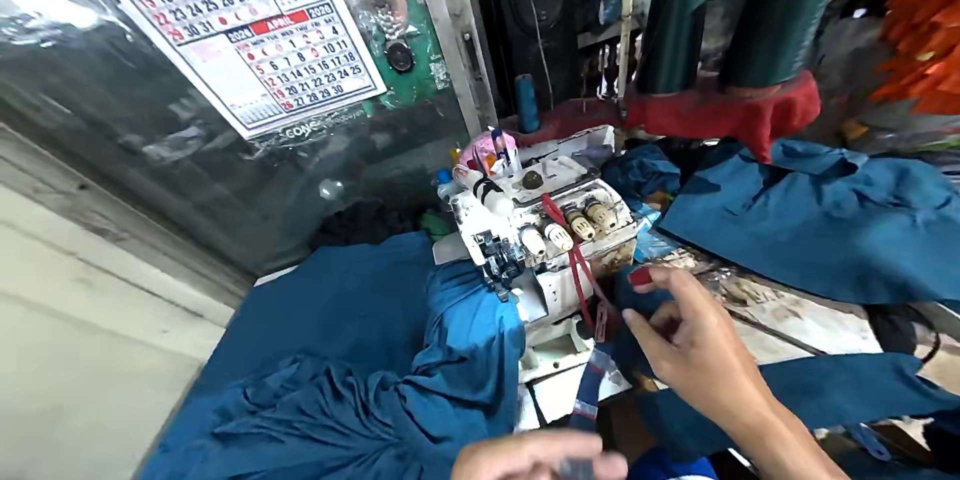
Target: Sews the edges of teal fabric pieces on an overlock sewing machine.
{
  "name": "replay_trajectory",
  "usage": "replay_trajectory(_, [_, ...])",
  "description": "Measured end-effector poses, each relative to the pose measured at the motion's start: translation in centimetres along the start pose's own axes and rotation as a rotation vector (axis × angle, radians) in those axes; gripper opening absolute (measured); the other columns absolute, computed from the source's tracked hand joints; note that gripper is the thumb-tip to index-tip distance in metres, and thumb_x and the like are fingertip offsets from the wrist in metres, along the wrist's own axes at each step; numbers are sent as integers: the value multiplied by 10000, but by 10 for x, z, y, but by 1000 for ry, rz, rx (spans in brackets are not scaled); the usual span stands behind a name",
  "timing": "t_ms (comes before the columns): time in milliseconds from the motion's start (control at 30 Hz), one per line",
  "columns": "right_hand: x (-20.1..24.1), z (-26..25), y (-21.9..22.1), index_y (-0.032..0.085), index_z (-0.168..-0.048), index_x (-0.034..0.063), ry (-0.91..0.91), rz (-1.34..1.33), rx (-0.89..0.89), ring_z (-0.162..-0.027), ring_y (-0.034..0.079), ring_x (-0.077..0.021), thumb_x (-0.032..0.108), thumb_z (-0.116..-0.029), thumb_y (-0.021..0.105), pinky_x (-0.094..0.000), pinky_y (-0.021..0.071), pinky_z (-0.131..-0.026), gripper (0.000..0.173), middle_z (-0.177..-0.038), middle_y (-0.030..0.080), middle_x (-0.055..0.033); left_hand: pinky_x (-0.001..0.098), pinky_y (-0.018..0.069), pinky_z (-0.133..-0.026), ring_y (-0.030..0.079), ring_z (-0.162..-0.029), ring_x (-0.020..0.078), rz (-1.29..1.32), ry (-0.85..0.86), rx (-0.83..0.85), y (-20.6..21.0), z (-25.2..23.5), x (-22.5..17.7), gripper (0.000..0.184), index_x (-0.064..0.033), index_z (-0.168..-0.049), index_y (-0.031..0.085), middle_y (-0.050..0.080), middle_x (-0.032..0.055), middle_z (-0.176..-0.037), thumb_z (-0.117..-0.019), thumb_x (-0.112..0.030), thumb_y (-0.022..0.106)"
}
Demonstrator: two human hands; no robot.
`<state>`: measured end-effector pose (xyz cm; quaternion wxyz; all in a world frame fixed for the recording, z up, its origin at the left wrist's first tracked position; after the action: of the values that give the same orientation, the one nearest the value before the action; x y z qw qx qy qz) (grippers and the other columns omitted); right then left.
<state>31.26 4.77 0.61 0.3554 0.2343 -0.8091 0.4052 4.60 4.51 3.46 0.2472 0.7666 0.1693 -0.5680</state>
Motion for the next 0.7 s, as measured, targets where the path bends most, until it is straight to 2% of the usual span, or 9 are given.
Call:
replay_trajectory(67, [12, 24, 3, 561, -1345, 201, -33, -175, 56, -662, 655, -110, 131, -872, 686, -326, 590, -535, 495, -1226, 669, 19, 439, 657, -601, 757, -750, 306, 30, -104, -202, -4, -14, 25, 301, 78, -1261, 649, 741, 241, -1077, -1075, -66, 462])
replay_trajectory(167, [28, 67, 35, 441, -1543, 150, 16, -584, 433, -751, 707, -168, -7, -885, 663, -383, 624, -581, 712, -1409, 623, -17, 269, 496, -399, 591, -469, 137, 90, -225, -503, -6, -23, 62, 197, 59, -1091, 711, 684, 141, -700, -1031, -90, 596])
replay_trajectory(233, [25, 85, 57, 496, -1499, 82, 109, -699, 504, -758, 730, -200, 20, -944, 671, -397, 642, -586, 585, -1279, 698, -57, 232, 420, -367, 505, -427, 97, 90, -242, -563, -5, -25, 70, 196, 56, -1086, 723, 619, 108, -624, -1021, -96, 619])
replay_trajectory(300, [20, 90, 64, 640, -1322, 61, 215, -727, 438, -661, 722, -217, 84, -994, 668, -391, 637, -524, 330, -1020, 755, -79, 229, 397, -364, 479, -422, 92, 60, -238, -571, -6, -25, 72, 198, 55, -1084, 734, 616, 112, -621, -1018, -95, 625])
replay_trajectory(367, [18, 87, 65, 687, -1218, 64, 232, -687, 454, -660, 719, -215, 104, -1016, 635, -393, 644, -545, 213, -965, 743, -70, 231, 391, -367, 471, -420, 95, 18, -238, -576, -11, -23, 72, 185, 50, -1059, 741, 611, 112, -617, -1012, -96, 637])
replay_trajectory(500, [16, 82, 63, 699, -1175, 79, 239, -639, 491, -610, 690, -198, 192, -1043, 614, -374, 619, -509, 193, -899, 729, -63, 270, 420, -354, 516, -413, 147, -132, -221, -630, -19, -19, 69, 155, 41, -992, 713, 613, 128, -600, -992, -108, 673])
replay_trajectory(600, [17, 77, 61, 709, -1150, 83, 269, -603, 434, -545, 656, -184, 207, -1038, 623, -352, 588, -453, 188, -817, 705, -58, 303, 546, -418, 653, -541, 169, -436, -110, -639, -27, -17, 56, 379, 15, -1318, 615, 727, 77, -789, -962, -83, 698])
replay_trajectory(633, [17, 77, 60, 705, -1151, 83, 268, -596, 433, -539, 654, -184, 200, -1039, 619, -349, 587, -447, 184, -814, 703, -58, 288, 573, -475, 670, -608, 138, -597, -51, -646, -29, -15, 47, 407, -4, -1333, 613, 734, 27, -864, -952, -109, 710])
replay_trajectory(700, [17, 78, 59, 704, -1165, 85, 271, -606, 440, -536, 647, -186, 193, -1044, 610, -350, 579, -439, 188, -820, 698, -63, 257, 583, -561, 662, -701, 102, -820, 65, -626, -28, -11, 29, 279, -40, -1205, 705, 708, 8, -953, -944, -137, 719])
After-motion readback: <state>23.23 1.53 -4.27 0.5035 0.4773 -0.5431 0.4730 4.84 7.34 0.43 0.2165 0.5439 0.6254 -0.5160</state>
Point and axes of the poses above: each hand's wrist, its own z-axis away from the middle knuckle, its own y-axis out of the palm, x = y × z, the point moved 5 cm from there along -z, towards the middle knuckle
